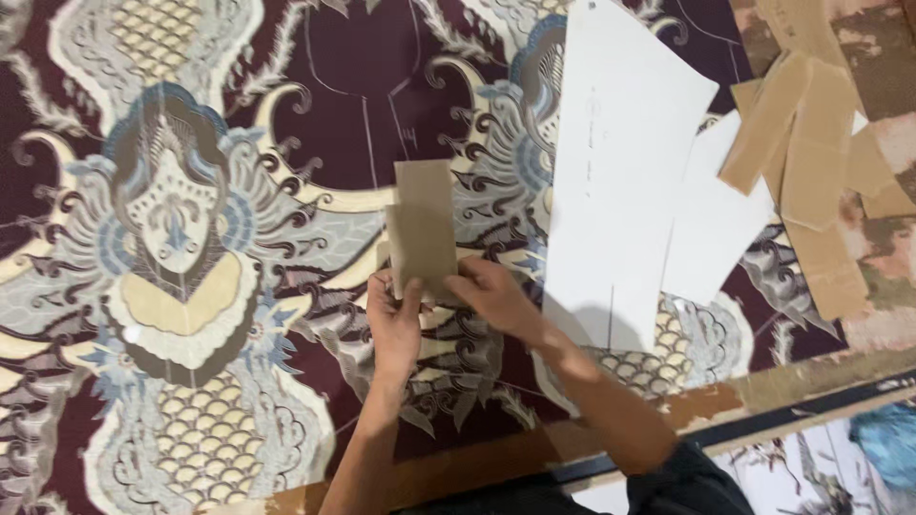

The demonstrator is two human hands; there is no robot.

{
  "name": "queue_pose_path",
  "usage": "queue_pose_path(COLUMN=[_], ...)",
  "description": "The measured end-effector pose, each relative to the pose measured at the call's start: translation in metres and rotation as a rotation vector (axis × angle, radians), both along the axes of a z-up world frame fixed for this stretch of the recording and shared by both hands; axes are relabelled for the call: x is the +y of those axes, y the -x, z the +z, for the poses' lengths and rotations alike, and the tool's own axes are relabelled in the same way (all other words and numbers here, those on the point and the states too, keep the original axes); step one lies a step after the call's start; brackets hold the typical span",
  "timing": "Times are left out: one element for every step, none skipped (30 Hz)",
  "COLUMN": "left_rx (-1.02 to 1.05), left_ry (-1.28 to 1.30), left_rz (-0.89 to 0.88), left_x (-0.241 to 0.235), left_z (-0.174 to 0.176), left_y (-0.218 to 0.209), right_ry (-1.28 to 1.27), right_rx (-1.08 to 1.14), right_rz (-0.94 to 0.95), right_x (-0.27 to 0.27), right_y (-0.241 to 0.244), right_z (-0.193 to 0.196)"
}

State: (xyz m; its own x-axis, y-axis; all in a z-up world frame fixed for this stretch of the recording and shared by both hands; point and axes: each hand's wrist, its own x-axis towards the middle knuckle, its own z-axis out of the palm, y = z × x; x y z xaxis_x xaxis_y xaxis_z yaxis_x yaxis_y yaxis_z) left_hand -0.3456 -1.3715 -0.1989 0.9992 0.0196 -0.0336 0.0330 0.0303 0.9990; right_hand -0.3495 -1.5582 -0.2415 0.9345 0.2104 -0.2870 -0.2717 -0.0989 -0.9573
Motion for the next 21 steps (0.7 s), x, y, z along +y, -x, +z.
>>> queue_pose_path(left_rx=[0.000, -0.001, -0.022, -0.044, -0.052, -0.043, -0.022, -0.001, -0.066, -0.131, -0.202, -0.126, -0.048, 0.031, 0.125, 0.220, 0.309, 0.227, 0.147, 0.067, 0.044], left_ry=[-0.030, -0.060, -0.212, -0.365, -0.514, -0.530, -0.542, -0.555, -0.515, -0.475, -0.433, -0.350, -0.271, -0.193, -0.212, -0.233, -0.255, -0.170, -0.088, -0.007, -0.019], left_rz=[-0.003, -0.005, 0.026, 0.060, 0.092, 0.116, 0.158, 0.199, 0.122, 0.045, -0.051, -0.062, -0.081, -0.101, 0.003, 0.105, 0.211, 0.173, 0.131, 0.087, 0.050], left_x=[0.008, 0.018, 0.032, 0.049, 0.060, 0.069, 0.077, 0.083, 0.085, 0.083, 0.078, 0.070, 0.061, 0.058, 0.062, 0.069, 0.077, 0.085, 0.095, 0.100, 0.103], left_z=[-0.001, 0.000, 0.005, 0.014, 0.021, 0.028, 0.034, 0.040, 0.042, 0.043, 0.042, 0.038, 0.033, 0.028, 0.024, 0.020, 0.016, 0.014, 0.012, 0.010, 0.009], left_y=[-0.002, -0.007, -0.019, -0.034, -0.040, -0.049, -0.050, -0.048, -0.045, -0.039, -0.037, -0.033, -0.026, -0.020, -0.015, -0.012, -0.014, -0.011, -0.009, -0.008, -0.004], right_ry=[-0.040, -0.081, -0.056, -0.032, -0.003, 0.035, 0.076, 0.118, 0.253, 0.386, 0.519, 0.546, 0.571, 0.558, 0.538, 0.466, 0.391, 0.315, 0.337, 0.351, 0.358], right_rx=[-0.068, -0.136, -0.129, -0.122, -0.102, -0.101, -0.096, -0.091, -0.221, -0.354, -0.487, -0.623, -0.754, -0.730, -0.712, -0.723, -0.744, -0.764, -0.509, -0.254, 0.001], right_rz=[-0.038, -0.076, -0.047, -0.018, 0.011, -0.018, -0.027, -0.036, -0.023, -0.007, -0.010, 0.010, 0.025, 0.105, 0.182, 0.135, 0.088, 0.042, 0.028, 0.017, 0.009], right_x=[0.019, 0.027, 0.028, 0.025, 0.017, 0.008, 0.003, 0.007, 0.015, 0.028, 0.041, 0.058, 0.076, 0.087, 0.097, 0.099, 0.100, 0.099, 0.096, 0.092, 0.088], right_y=[-0.008, -0.015, -0.028, -0.045, -0.053, -0.063, -0.068, -0.069, -0.068, -0.061, -0.050, -0.041, -0.029, -0.016, -0.009, -0.002, 0.000, -0.001, -0.003, -0.007, -0.007], right_z=[0.012, 0.025, 0.038, 0.050, 0.057, 0.062, 0.063, 0.062, 0.060, 0.057, 0.055, 0.053, 0.051, 0.051, 0.052, 0.053, 0.056, 0.058, 0.059, 0.060, 0.060])
